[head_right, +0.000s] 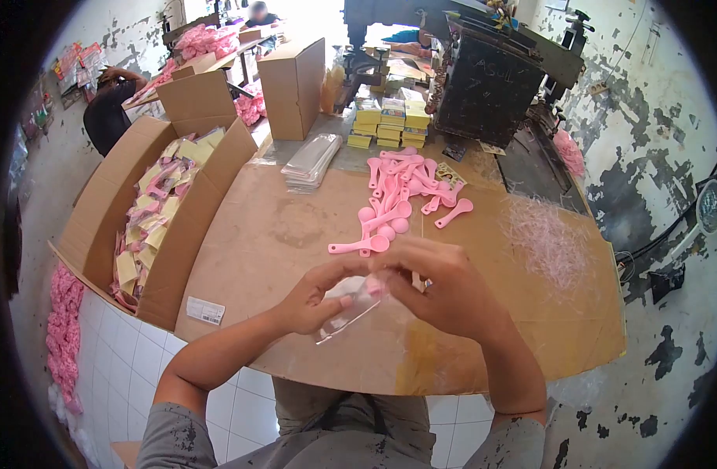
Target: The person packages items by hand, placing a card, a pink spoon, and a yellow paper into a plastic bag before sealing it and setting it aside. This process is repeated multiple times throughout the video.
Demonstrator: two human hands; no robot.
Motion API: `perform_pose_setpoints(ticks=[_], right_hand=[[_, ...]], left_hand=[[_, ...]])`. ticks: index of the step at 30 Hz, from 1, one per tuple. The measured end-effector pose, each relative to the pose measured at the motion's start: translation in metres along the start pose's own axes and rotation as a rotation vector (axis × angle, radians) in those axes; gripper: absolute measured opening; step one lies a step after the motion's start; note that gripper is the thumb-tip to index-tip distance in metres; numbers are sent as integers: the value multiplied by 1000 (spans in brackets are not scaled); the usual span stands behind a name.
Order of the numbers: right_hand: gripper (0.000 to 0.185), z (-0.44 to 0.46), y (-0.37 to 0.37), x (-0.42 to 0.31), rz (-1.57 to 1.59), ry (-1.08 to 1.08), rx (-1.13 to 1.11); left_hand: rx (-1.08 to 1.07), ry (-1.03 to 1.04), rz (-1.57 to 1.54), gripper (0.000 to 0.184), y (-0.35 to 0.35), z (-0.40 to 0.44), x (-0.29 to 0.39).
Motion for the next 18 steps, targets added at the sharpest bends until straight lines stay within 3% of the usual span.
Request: perform_pose_setpoints(ticks=[1,4,10,13,16,18], right_hand=[[9,0,0,-3,14,115,47],[10,-4,8,10,9,84,120],[10,-11,14,21,21,172,40],[10,-11,22,16,-9,110,265],[17,-9,26,17,-373,-437,341],[21,-11,35,15,-486,-484,276]], left_hand=[[-10,4,0,51,4,0,9],[-10,-49,21,49,13,0,22],[63,-168,-159,42,18,-2,10],[97,-279,-223,39,17,-3,16],[156,-269,-222,38,20,-6,15],[171,-232,-175,39,21,-8,11]])
Point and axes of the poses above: each hand's wrist, its own z-axis towards the middle knuckle, its own y-axis out of the palm, x = y × z, the point moved 1 cm from there along z, towards the middle knuckle, and after that the axes turned 15 degrees about x, right-handed, at the moved point
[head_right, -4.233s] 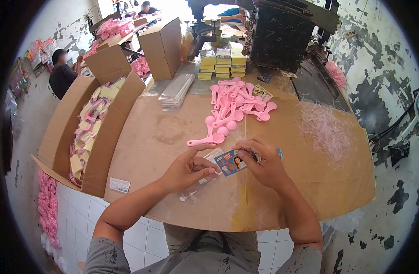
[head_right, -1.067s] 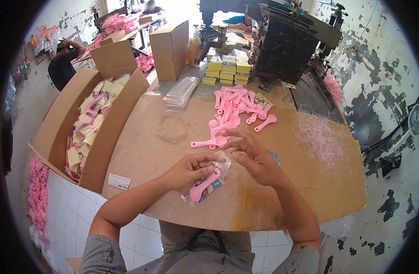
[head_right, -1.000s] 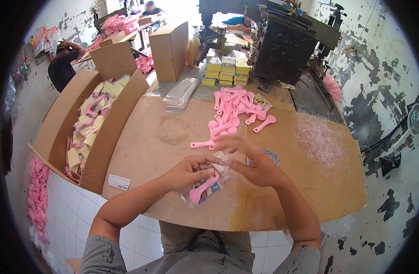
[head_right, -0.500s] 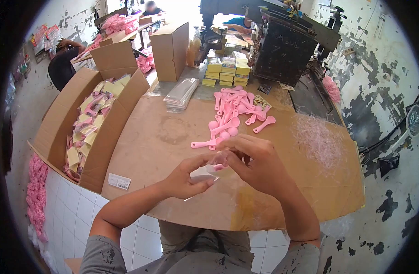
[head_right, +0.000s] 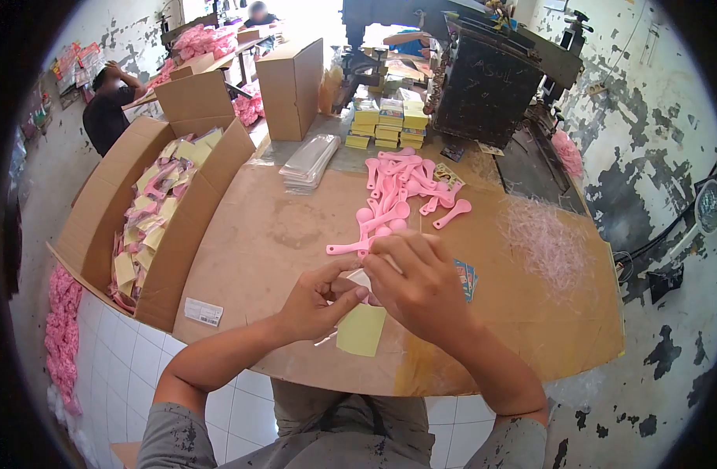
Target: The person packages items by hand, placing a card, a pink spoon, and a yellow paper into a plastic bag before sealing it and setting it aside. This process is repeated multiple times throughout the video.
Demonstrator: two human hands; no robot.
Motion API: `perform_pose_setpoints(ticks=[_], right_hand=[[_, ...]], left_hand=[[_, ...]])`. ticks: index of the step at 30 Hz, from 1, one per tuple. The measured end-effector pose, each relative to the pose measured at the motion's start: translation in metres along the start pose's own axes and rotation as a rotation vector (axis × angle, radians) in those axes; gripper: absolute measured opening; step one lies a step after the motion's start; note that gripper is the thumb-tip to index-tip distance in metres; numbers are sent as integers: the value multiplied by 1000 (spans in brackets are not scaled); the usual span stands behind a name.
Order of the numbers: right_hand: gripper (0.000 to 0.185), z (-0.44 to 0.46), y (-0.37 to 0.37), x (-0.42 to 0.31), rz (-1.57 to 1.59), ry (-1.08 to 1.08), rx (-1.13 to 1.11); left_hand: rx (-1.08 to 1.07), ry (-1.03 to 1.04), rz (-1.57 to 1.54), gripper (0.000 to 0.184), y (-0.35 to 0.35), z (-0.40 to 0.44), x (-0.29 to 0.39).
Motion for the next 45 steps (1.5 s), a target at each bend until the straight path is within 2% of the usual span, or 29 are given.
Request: perform_pose_setpoints(ticks=[7,10,13,14,16,19,20,25,28,31,34,37,40,43,45], right_hand=[[22,-3,11,-3,19,-51,-35],[18,-5,9,-5,-89,-158,-115],[14,-10,13,-7,-223,-172,-211],[13,-10,12,0,-197,-71,-170],[10,-10,5,20,-153,137,-85],[9,-12,-31,45,299,615,-103],[9,-17,-31,43,270,528,-93],[17,-37,-23,6,129,180,-74],[19,-34,-11,-6,7,38,-53],[21,-33,-8,-9,-68,-21,-140],[20,-37,-2,-14,-199,-168,-194],[17,-40,7,-7,-177,21,-263],[15,-42,0,21,-74,303,-76],[13,-41,-16,16,79,242,-51],[15,-44,-14,2,54,150,-63]], left_hand=[[-82,4,283,44,-7,2,8],[-101,60,408,47,-5,3,10],[-112,136,455,52,-3,-2,1],[-119,166,454,54,-2,-2,-3],[-185,80,416,54,1,-3,3],[-177,-47,319,53,1,-1,2],[-151,-92,283,52,0,-1,0],[-172,-40,306,47,2,-3,1],[-195,0,364,47,4,-5,4],[-204,29,432,49,2,-5,4],[-230,40,492,52,4,-5,5],[-266,44,532,54,3,-8,-4],[-273,34,495,55,4,-8,0],[-226,-39,395,55,3,-6,-6],[-207,-58,357,55,2,-7,-7]])
Point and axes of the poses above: each hand's wrist, its own z-axis towards the middle knuckle, its own y-axis out of the palm, x = y × z, the point moved 1 cm from there along z, towards the middle knuckle, and after that the axes turned 15 degrees about x, right-handed, at the moved point
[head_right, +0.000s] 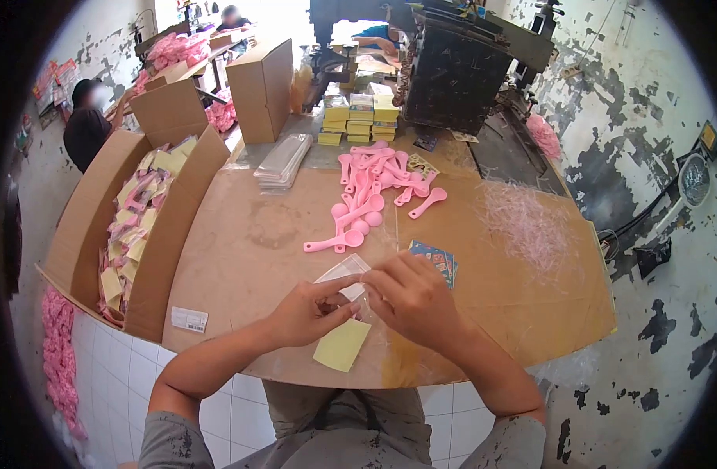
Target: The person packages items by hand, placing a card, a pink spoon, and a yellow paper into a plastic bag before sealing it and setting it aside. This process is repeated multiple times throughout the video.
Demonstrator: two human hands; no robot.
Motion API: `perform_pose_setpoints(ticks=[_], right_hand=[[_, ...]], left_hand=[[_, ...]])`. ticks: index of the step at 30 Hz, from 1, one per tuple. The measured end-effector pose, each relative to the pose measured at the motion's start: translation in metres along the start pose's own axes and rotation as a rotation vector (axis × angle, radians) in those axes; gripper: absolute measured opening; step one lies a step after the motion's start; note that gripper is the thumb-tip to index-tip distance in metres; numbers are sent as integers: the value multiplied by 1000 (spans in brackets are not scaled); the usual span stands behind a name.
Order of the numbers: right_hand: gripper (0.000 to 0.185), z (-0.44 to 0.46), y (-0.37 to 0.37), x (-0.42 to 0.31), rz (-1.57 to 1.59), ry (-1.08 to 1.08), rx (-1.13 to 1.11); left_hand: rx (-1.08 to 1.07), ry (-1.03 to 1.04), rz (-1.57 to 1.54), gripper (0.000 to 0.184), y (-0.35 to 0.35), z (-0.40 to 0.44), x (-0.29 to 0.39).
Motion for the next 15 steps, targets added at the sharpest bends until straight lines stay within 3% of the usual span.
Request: perform_pose_setpoints(ticks=[10,15], right_hand=[[26,-4,13,-17,-226,-200,-143],[21,-8,23,-11,-187,-191,-160]], left_hand=[[-27,38,146,54,-1,0,8],[-35,103,202,45,1,0,0]])
Point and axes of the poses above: each hand's wrist, its own z-axis towards the middle knuckle, its own y-axis out of the palm, x = y × z, the point moved 1 cm from there along z, towards the middle knuckle, and after that the axes turned 15 degrees about x, right-handed, at the moved point
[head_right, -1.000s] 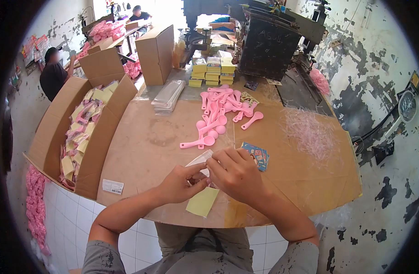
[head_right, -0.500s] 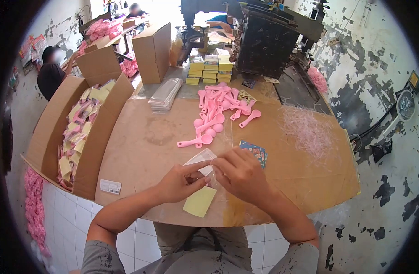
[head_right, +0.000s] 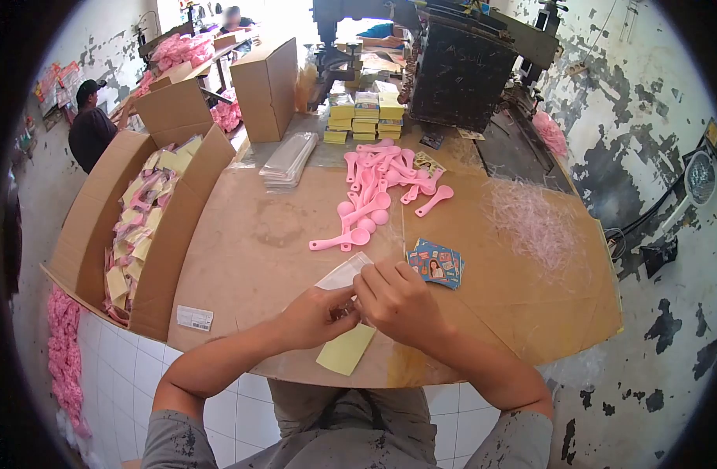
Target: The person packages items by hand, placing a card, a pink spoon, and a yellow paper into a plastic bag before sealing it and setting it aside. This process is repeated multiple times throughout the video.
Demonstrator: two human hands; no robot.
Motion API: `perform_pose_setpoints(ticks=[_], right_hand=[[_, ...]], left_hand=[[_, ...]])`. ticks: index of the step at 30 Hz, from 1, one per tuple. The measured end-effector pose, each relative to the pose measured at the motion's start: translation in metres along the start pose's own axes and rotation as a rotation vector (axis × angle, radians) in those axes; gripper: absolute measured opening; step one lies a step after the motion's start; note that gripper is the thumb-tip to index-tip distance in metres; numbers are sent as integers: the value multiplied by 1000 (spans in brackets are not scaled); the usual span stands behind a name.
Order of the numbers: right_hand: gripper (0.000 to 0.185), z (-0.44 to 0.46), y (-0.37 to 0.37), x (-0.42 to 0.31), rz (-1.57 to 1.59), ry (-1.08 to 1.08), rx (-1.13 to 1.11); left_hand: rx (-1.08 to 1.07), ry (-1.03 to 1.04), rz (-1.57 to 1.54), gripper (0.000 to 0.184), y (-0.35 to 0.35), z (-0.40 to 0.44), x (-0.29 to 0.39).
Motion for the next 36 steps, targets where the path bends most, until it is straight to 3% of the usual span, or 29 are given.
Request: perform_pose_setpoints(ticks=[4,7,11,12,14,16,21,24,27,30,34,36], right_hand=[[19,5,2,12,92,133,129],[13,-1,-6,33,136,347,236],[7,-43,-55,113,857,1157,98],[9,-66,-74,148,1196,1139,155],[20,-106,-100,210,1262,1180,197],[31,-125,-107,230,682,1188,126],[49,-157,-115,223,-766,678,-106],[52,-120,-122,211,53,1259,5],[43,-101,-99,171,-860,642,-96],[39,-63,-78,135,-528,430,53],[43,-18,-47,77,487,811,-162],[39,-9,-29,49,815,792,-182]], left_hand=[[32,-6,-7,50,-2,1,5],[17,-78,-74,51,-7,2,6],[80,-246,-451,48,-5,3,-1],[81,-292,-502,47,-7,5,0],[80,-390,-606,45,-13,8,5],[87,-369,-633,46,-14,9,5],[141,-298,-623,51,-12,12,0],[151,-363,-636,52,-12,11,5],[168,-294,-617,51,-14,12,7],[197,-299,-627,47,-12,12,4],[200,-337,-639,41,-10,12,2],[218,-341,-609,37,-7,11,-4]])
Point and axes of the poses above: each hand's wrist, its own z-axis towards the middle knuckle, its own y-axis out of the palm, x = y × z, the point moved 1 cm from there along z, towards the middle knuckle, and after that the axes turned 15 degrees about x, right-handed, at the moved point
